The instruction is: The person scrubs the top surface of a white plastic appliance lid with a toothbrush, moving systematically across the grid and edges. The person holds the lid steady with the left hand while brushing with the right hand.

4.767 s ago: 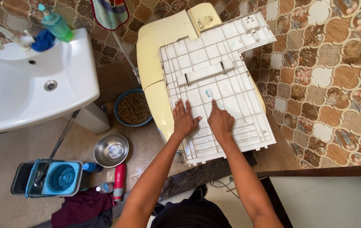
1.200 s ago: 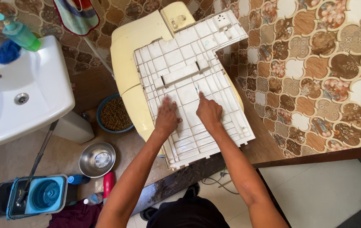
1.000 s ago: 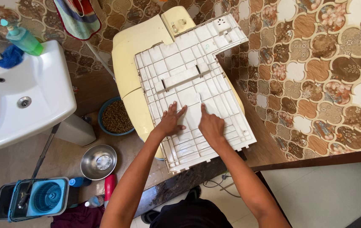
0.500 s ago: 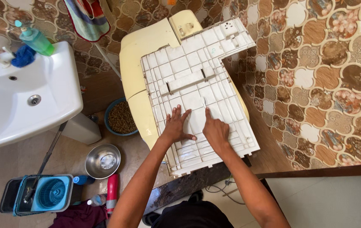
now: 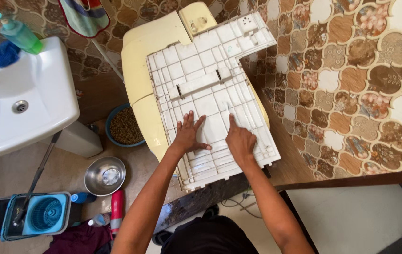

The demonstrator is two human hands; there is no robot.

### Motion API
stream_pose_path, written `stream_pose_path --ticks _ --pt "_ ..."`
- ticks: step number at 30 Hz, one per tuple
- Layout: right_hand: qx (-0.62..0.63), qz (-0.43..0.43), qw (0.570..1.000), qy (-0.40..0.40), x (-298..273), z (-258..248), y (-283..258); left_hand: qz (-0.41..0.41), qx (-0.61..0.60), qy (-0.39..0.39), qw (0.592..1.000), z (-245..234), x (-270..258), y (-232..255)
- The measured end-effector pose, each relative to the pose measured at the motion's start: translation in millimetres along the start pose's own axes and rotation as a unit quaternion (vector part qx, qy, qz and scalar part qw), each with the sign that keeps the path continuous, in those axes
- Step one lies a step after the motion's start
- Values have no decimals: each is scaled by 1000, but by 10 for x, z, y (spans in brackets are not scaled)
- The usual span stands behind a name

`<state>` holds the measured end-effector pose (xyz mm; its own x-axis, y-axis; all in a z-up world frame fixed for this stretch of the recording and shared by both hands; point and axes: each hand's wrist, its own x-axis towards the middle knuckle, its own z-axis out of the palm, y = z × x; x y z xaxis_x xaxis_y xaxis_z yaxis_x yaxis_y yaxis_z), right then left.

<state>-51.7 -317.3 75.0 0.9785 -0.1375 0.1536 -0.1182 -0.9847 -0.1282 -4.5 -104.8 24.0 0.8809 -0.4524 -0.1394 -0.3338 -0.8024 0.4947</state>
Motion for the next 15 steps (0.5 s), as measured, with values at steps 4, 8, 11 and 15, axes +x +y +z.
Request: stream_pose_path --ticks 4,8,11,15 --pt "-11 -11 998 57 282 -23 -35 -4 3 -3 1000 -54 29 6" --pt "-14 2 1000 3 185 -69 -41 -12 -4 -10 1000 -65 -17 52" --pt "6 -6 1000 -21 3 -126 14 -8 -7 -9 1000 -82 4 42" --pt "-5 8 999 32 -33 -134 14 -2 -3 5 1000 -36 -10 0"
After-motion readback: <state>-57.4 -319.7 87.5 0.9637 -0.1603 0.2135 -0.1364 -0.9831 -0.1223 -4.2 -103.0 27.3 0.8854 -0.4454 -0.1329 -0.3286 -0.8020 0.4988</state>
